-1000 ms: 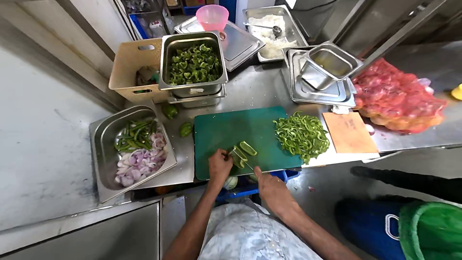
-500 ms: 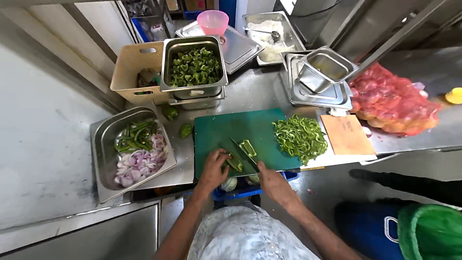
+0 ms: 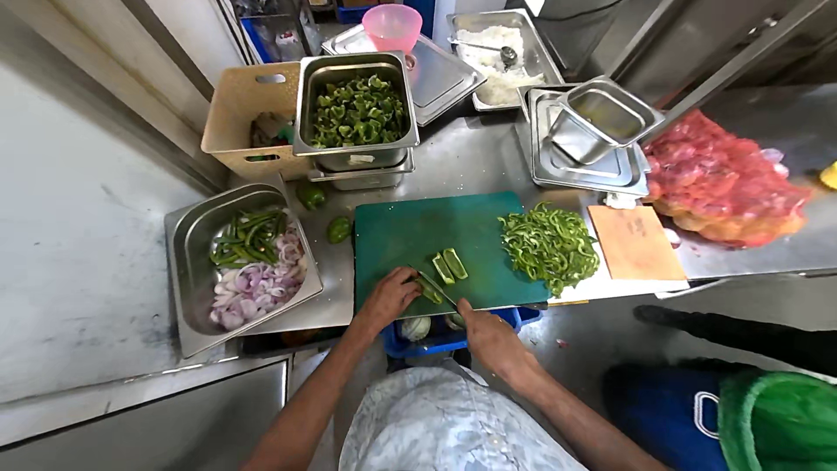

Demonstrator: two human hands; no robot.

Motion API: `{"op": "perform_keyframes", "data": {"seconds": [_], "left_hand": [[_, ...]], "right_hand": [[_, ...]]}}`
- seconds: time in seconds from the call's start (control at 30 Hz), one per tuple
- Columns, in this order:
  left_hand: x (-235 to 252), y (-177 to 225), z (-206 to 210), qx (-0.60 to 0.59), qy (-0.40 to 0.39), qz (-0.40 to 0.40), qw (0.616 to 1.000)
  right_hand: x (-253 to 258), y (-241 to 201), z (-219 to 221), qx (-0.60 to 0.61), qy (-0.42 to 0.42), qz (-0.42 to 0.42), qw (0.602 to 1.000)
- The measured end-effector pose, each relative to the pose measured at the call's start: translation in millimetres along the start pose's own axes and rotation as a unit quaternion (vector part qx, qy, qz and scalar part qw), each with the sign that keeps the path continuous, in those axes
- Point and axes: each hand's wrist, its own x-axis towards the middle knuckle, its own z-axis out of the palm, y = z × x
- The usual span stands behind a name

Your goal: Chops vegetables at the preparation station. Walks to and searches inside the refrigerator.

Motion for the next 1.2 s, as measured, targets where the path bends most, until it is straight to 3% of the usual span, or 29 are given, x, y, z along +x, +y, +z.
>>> {"op": "perform_keyframes", "data": {"seconds": [0.1,0.2,0.3,0.4,0.53,0.6,0.77,0.9,1.03,1.2], "left_hand": [[-1,0,1,-0.008,0.000,-0.001,1.000],[-2,1,-3,0.001,-0.020,-0.014,1.000],[1,1,-4,0.018,-0.019,-0.010,1.000],[8,0,-6,0.034,-0.027,0.019,0.999],[23,-2,-10,0.031,-0.104,0.056,0.993],[26,-1,-10,0.037,-0.094,0.050,0.994],[26,24,2,0.034,-0.041,-0.118,0.992],[23,37,5,0.010,-0.016,-0.185,0.982],[22,29,2,0.004,-0.029,-0.135,0.990],[25,22,3,0.004,-0.045,-0.095,0.994]], "right_hand": [[33,-1,22,0.022,0.012,0.000,1.000],[42,9,14,0.060,-0.008,-0.029,0.998],[36,25,2,0.116,0.043,-0.065,0.990],[27,31,-8,0.108,0.065,-0.035,0.991],[27,28,-12,0.076,0.035,-0.010,0.996],[28,27,-14,0.067,0.051,0.014,0.996],[27,35,-15,0.063,0.108,0.046,0.991],[-6,18,-18,0.025,0.075,0.024,0.997],[-13,3,-13,-0.022,0.037,0.034,0.998],[37,9,15,0.014,0.032,0.017,0.999]]}}
